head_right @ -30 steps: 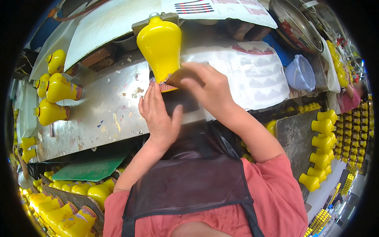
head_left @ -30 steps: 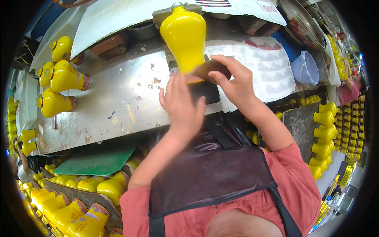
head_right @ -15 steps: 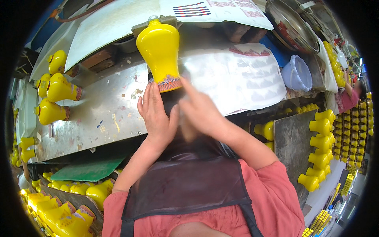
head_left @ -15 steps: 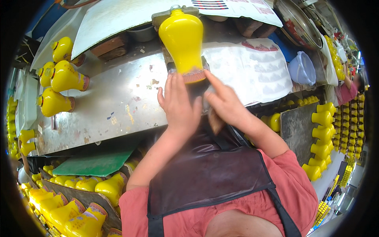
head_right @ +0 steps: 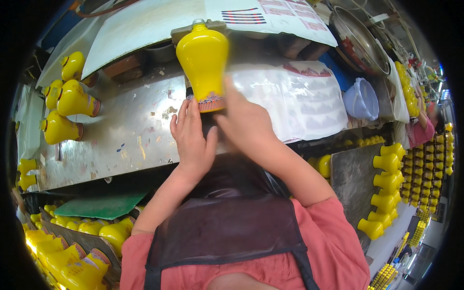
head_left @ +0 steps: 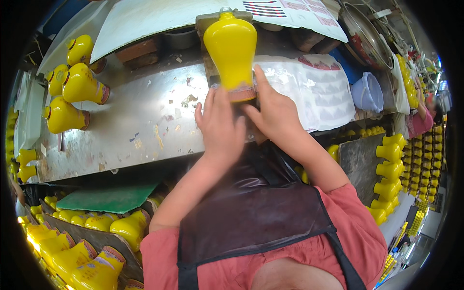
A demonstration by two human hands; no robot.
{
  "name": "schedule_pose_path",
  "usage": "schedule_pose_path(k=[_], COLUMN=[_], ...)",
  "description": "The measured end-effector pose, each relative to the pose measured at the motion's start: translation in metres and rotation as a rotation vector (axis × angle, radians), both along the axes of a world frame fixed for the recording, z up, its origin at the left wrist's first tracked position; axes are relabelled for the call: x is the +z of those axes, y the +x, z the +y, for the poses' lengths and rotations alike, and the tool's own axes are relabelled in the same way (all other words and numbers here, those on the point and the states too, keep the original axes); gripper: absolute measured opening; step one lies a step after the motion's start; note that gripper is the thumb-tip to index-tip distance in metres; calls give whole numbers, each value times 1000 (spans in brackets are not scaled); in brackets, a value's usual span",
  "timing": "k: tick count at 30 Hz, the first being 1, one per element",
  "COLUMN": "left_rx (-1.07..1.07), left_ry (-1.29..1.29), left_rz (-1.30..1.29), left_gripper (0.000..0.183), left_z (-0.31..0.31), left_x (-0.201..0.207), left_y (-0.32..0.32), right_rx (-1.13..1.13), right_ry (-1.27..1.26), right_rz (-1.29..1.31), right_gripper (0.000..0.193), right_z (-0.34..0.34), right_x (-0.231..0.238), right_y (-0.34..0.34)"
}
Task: The person applies adhesive labels to yellow plastic bottles. They peel a label from a sheet, wrap it around the bottle, and smooth it down. The person repeats this process for multiple bottles, handling them one at a time.
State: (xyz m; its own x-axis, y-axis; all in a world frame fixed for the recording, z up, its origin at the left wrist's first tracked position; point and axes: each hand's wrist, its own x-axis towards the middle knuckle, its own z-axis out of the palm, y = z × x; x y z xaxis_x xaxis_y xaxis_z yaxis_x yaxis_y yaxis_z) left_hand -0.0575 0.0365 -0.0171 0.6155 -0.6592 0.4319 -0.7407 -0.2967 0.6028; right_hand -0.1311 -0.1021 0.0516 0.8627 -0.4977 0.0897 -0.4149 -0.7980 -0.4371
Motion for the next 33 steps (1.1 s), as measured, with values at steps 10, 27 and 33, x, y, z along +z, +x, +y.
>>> schedule_pose_path(k=[10,27,33], left_rx=[29,-52,55], left_ry=[-74,-258,-129], left_rz=[49,620,424], left_gripper=[76,48,40], left_z=[-1,-14,-21], left_x=[6,21,19], left_y=[-4,28,29], right_rx=[-50,61,105], right_ry=[74,267,266], right_rz=[126,-23,-61], right_gripper=[102,103,104], right_z=[2,-11,-18], right_x=[11,-5,0], right_y=[22,21,19])
